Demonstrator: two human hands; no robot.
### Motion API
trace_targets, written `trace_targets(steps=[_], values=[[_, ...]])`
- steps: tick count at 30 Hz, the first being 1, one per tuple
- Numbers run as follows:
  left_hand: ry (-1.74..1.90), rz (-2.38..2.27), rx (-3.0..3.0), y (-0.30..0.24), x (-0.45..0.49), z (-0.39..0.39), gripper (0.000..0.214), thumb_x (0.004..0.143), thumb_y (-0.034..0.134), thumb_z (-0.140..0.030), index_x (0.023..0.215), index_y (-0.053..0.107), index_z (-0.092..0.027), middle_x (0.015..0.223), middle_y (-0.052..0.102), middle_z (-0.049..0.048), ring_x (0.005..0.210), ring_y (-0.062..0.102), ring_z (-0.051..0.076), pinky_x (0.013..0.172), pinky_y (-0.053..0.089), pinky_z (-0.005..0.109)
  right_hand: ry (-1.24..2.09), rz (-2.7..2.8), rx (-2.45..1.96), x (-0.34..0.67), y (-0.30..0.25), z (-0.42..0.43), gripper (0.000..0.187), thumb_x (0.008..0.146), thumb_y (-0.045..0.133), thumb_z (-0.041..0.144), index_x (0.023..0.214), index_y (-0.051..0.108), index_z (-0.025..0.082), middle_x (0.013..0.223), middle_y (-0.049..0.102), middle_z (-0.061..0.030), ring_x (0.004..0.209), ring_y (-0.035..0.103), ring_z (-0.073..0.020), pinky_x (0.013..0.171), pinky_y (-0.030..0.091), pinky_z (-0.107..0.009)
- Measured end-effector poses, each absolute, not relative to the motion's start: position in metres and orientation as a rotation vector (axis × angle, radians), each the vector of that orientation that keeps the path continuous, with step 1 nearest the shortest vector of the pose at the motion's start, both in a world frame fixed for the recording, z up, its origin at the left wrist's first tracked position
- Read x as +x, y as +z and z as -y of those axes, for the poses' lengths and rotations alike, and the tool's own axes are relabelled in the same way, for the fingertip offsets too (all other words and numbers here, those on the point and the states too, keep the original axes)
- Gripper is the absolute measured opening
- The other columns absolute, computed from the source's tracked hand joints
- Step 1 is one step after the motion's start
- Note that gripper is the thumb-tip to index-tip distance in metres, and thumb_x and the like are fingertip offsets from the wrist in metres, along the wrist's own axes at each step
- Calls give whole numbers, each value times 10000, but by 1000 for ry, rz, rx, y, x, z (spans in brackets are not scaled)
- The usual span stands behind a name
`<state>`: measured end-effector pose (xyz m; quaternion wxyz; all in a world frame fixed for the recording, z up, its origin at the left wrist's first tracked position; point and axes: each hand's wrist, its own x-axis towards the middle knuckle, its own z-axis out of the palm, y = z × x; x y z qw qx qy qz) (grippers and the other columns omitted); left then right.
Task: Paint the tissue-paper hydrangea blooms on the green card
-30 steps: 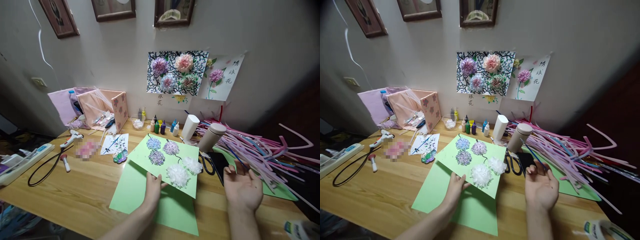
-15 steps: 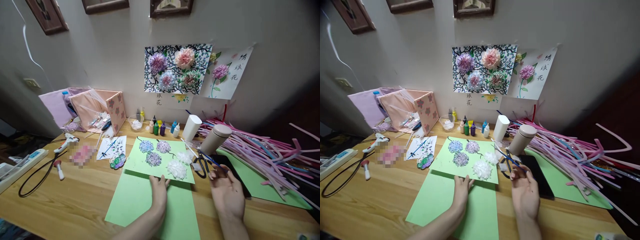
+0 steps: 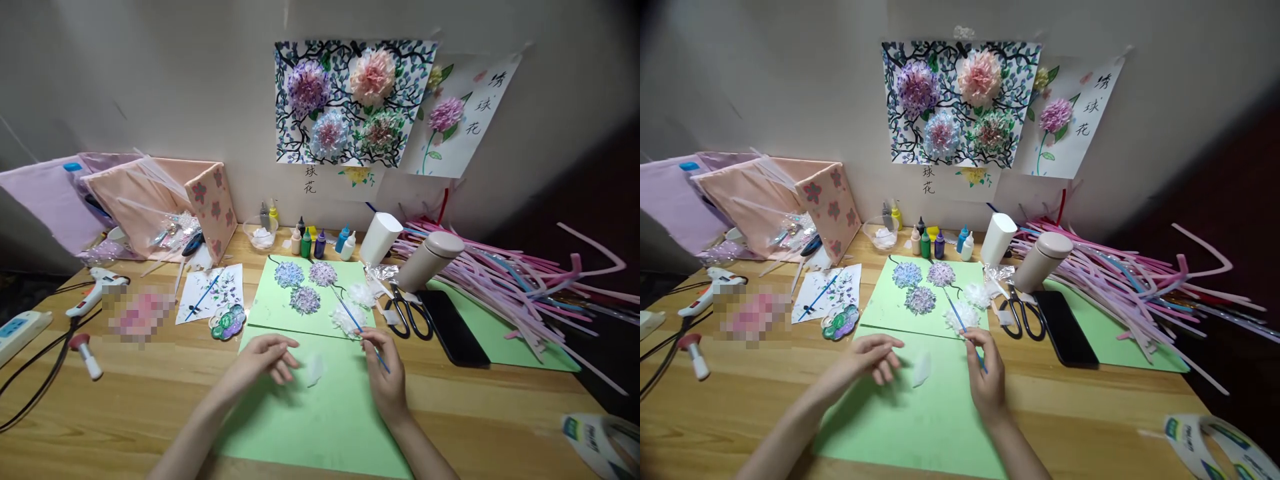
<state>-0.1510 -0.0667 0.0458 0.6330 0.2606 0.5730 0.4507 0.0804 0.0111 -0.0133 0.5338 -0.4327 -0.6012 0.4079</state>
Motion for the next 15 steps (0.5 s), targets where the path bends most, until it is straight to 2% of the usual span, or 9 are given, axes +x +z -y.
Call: trace_targets(steps=[1,3,5,7,10,12,15], values=[[1071,-1365,632,47,-168,75,355,688,711,-434,888,656,-146,708,685,63,563,637,175,507,490,253,957,1477,-1016,78,-16,-9,124,809,587,297,894,631,218,945,642,-71,980,583,-224,859,438,-367],[1242,-1718,887,48,-202,89,344,704,698,-414,948,626,-183,857,670,53,765,645,193,686,516,284,911,1546,-981,75,-21,-6,109,814,573,261,898,631,226,938,648,-68,995,583,-227,879,431,-381],[1222,-2143,1274,44,-230,98,516,694,709,-394,1142,544,-201,1133,596,96,1034,579,270,896,466,401,854,1578,-957,74,-25,-4,113,829,546,250,911,622,228,942,643,-63,986,582,-219,883,425,-387],[1080,-2355,1546,39,-249,102,728,657,736,-401,1279,433,-174,1252,501,144,1186,464,342,1005,375,488,802,1557,-961,73,-27,-6,117,844,527,262,920,607,222,954,630,-61,980,574,-208,866,422,-378],[830,-2364,1732,30,-258,103,892,644,741,-419,1374,294,-168,1339,419,174,1246,394,374,1030,333,527,751,1354,-1019,75,-24,-13,153,854,520,329,925,571,203,945,602,-51,855,575,-170,773,431,-333],[728,-2334,1759,25,-256,103,936,654,728,-430,1405,229,-180,1371,393,179,1275,369,368,1037,316,532,732,1220,-1062,78,-20,-18,204,847,529,385,919,544,194,897,597,-28,712,559,-128,724,424,-308],[697,-2321,1708,24,-257,102,948,676,707,-459,1421,198,-168,1384,388,189,1293,355,349,1045,308,511,720,1090,-1097,84,-14,-25,279,815,549,449,922,519,193,886,605,-11,606,540,-95,653,415,-280]])
